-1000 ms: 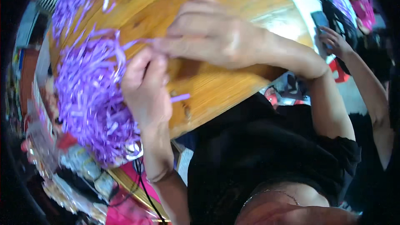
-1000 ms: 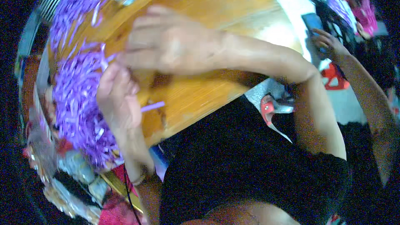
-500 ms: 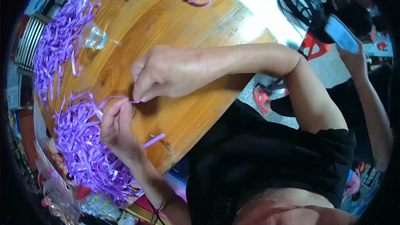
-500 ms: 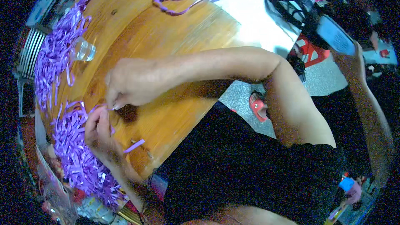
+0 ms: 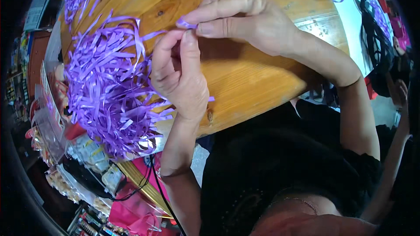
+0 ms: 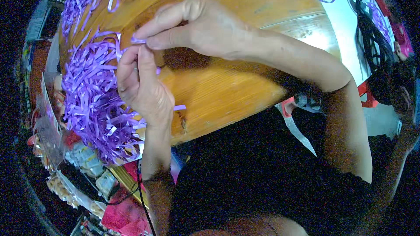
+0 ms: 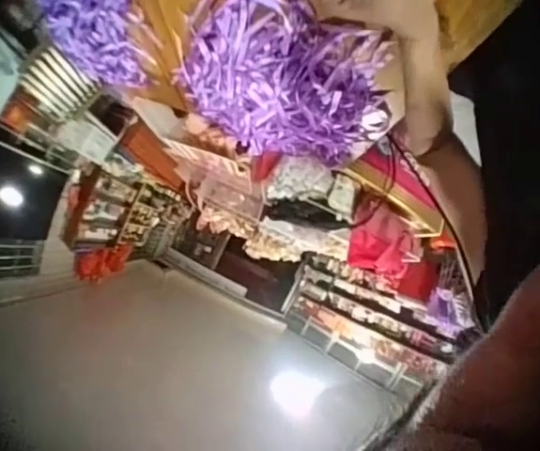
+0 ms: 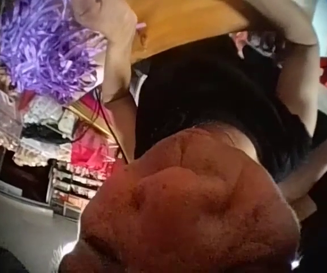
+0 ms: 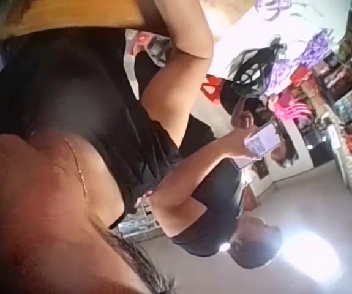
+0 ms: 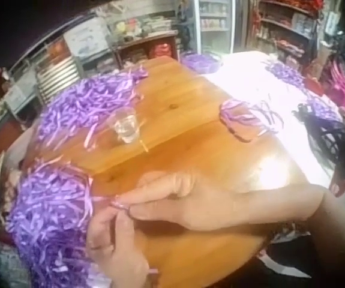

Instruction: The person ties knots in purple ribbons by hand. They pick up a ribbon from a pile on a wooden table, loop it around their fingers, and pull the end through to form a knot before setting it aside.

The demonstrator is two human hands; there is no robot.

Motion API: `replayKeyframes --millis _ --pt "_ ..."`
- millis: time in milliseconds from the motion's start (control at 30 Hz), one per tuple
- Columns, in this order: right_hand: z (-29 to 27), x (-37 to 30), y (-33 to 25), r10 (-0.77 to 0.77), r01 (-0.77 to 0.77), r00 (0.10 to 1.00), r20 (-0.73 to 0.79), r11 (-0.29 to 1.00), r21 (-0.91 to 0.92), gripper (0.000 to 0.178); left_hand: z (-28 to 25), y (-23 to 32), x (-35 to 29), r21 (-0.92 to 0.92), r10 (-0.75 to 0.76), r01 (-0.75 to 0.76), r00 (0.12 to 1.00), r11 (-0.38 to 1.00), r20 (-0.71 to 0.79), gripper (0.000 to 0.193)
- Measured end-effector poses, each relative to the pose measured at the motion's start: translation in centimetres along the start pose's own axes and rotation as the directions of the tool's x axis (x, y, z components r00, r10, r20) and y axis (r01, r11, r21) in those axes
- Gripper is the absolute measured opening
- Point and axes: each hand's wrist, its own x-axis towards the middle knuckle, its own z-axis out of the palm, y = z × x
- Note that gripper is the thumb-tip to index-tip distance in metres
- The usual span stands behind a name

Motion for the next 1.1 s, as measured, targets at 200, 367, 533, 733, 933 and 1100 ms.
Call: replayKeyframes --millis 200,367,533,733,933,1100 --pt "-0.5 1.0 1.8 -0.452 0.393 0.892 0.002 0.773 -0.499 0.017 -0.1 -0.6 0.3 0.047 -0.052 0.051 0.998 0.998 0.021 0.010" --pt "-0.8 1.0 3.3 -0.531 0.438 0.846 0.044 0.647 -0.624 0.014 -0.3 -0.3 0.2 0.082 -0.124 0.118 0.990 0.990 0.066 0.016" --pt "-0.3 0.9 2.7 -0.531 0.443 0.839 0.119 0.540 -0.716 0.024 -0.4 -0.3 0.2 0.036 -0.172 0.170 0.981 0.985 0.087 0.010" --pt "-0.7 0.2 0.2 -0.036 0.033 0.999 0.006 0.838 -0.545 0.030 -0.8 -0.5 0.5 -0.025 -0.129 0.132 0.987 0.991 0.094 0.008" --pt "-1.5 0.3 1.1 -0.328 0.360 0.932 0.158 0.773 -0.522 0.020 -1.3 0.3 0.8 0.129 -0.120 0.100 0.980 0.987 0.162 0.008" --pt "-2.4 2.1 2.4 -0.674 0.753 0.599 0.432 0.291 -0.591 0.020 -1.8 0.7 1.3 0.053 -0.345 0.341 0.921 0.939 0.182 0.013"
